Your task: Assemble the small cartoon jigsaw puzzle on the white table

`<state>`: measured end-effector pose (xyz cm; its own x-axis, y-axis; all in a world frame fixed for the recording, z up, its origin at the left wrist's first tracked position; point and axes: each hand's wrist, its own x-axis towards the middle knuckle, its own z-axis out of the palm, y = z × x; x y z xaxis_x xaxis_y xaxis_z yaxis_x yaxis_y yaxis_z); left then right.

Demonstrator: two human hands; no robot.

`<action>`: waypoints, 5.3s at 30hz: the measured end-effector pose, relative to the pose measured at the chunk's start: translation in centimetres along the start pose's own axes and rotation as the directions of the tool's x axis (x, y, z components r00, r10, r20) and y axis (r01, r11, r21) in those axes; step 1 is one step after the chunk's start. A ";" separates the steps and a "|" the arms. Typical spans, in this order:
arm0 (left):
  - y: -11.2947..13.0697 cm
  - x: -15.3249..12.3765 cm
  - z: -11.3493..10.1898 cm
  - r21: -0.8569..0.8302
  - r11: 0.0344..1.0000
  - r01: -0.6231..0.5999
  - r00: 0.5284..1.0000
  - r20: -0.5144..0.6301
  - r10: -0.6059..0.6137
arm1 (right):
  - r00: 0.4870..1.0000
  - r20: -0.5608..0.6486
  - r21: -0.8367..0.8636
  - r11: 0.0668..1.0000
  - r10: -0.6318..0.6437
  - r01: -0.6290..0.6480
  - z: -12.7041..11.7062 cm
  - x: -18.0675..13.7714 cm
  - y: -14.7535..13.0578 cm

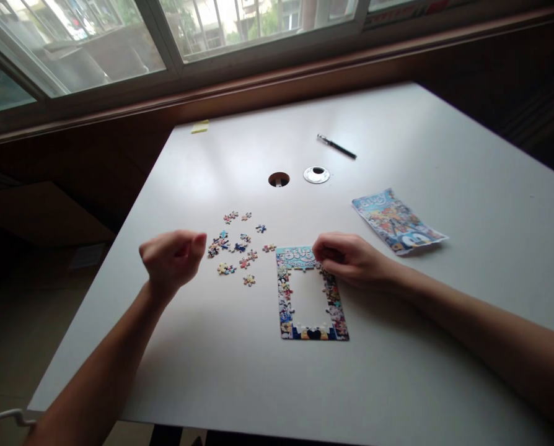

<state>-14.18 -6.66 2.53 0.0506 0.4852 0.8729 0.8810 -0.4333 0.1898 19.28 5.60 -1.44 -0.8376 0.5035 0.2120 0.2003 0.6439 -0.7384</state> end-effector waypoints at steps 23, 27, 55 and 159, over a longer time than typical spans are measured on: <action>-1.1 -2.4 -1.3 0.042 0.970 0.240 0.512 0.843 -0.163 | 0.999 -0.013 -0.014 0.999 -0.046 0.045 0.1 0.1 0.2; -0.5 -2.7 -0.9 -0.020 0.945 0.325 0.555 0.813 -0.174 | 0.999 -0.015 -0.016 0.999 -0.048 0.048 0.1 0.1 0.1; 5.6 -3.2 2.9 -0.360 0.834 0.419 0.824 0.537 -0.182 | 0.988 -0.109 0.015 0.994 -0.107 0.109 0.4 0.0 -0.5; 7.0 -3.5 3.1 -0.564 0.775 0.287 0.778 0.609 0.155 | 0.971 -0.160 -0.232 0.963 -0.175 0.135 3.0 -0.7 -1.9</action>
<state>-6.74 -9.06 -0.55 0.4622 0.7729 0.4347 0.4319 -0.6244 0.6509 18.03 2.32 -2.11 -0.7673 0.4687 0.4376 0.1977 0.8221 -0.5339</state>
